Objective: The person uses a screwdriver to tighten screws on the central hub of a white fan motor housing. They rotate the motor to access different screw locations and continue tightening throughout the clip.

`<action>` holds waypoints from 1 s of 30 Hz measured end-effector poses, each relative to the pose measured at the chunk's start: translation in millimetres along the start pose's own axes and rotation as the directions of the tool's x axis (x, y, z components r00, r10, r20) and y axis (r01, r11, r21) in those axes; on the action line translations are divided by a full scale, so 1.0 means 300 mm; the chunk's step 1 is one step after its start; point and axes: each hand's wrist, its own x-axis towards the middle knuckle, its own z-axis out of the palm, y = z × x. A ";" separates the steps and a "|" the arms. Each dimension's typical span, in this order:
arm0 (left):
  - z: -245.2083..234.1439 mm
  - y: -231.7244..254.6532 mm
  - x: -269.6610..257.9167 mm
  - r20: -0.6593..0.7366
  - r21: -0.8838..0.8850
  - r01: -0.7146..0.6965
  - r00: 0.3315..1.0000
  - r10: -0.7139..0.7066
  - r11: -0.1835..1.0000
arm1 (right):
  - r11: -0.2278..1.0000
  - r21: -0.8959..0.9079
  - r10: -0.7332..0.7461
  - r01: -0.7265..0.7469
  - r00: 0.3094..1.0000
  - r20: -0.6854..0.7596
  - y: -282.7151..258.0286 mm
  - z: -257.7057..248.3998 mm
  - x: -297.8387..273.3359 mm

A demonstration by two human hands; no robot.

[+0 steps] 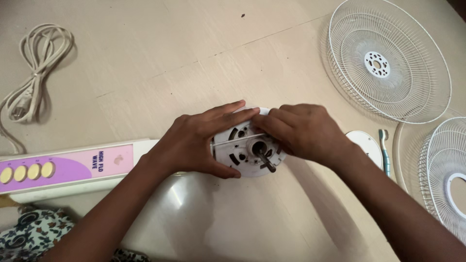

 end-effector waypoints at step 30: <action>-0.134 0.010 -0.040 0.331 0.212 0.670 0.636 -0.697 0.712 | 0.196 0.975 0.979 -0.107 0.075 -0.188 -0.269 0.234 0.100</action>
